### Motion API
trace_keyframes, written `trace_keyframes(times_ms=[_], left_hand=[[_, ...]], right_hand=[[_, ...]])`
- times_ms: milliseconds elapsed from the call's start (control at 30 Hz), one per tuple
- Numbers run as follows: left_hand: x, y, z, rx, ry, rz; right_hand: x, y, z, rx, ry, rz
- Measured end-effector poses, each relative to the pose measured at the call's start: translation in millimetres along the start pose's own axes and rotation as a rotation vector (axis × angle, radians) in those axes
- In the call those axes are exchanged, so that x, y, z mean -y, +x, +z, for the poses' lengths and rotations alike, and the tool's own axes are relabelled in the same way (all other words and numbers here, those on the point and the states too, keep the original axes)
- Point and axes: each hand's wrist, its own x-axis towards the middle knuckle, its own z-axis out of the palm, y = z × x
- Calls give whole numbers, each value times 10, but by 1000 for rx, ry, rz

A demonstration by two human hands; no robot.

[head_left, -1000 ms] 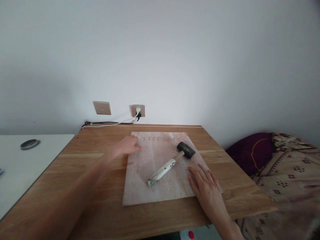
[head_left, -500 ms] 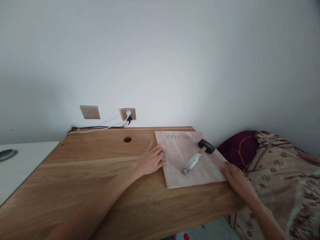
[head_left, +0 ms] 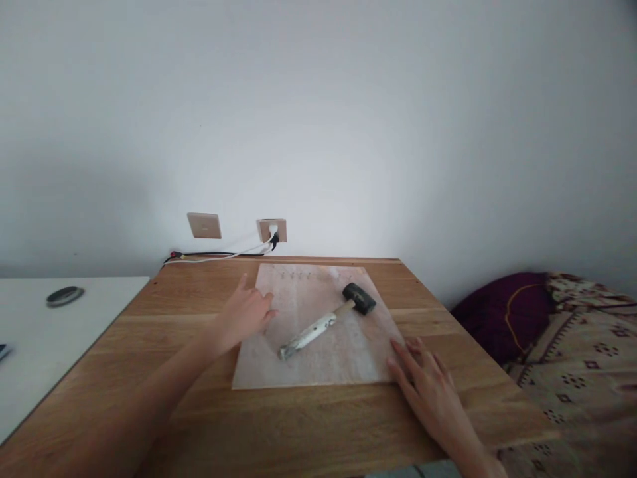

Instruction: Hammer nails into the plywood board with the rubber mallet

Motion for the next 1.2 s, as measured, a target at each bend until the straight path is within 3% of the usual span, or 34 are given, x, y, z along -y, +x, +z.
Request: trace_keyframes(times_ms=[133,300,433,533,633,733,833,967,1100,1200], left_hand=[[376,-258,-61,141,-29,-195],[667,-381,-87,199,-37,-333],[925,-230,65,19,-151,-295],[1044,-34,218,-117,-275,-209],[1068,131,335,-141,-378,-172],[1074,215,418,-137,-457,-165],[1105,228,470,-160,-519,-182],[1128,230,470,-248,-620,-243],[1106,317,441,-392,-1084,-471],[1106,403,440,-358,-1319,-535]], right_hand=[[626,83,-112,-69,47,-43],[808,335,-270,-40,164,-65],[769,1022,-296,20,400,30],[818,1736,-215,172,462,72],[948,2338,-45,235,480,35],[1095,2680,156,335,527,-4],[1165,2811,304,378,612,4],[1106,2862,377,308,836,59],[1019,2878,397,191,1133,133],[998,2882,407,163,1257,153]])
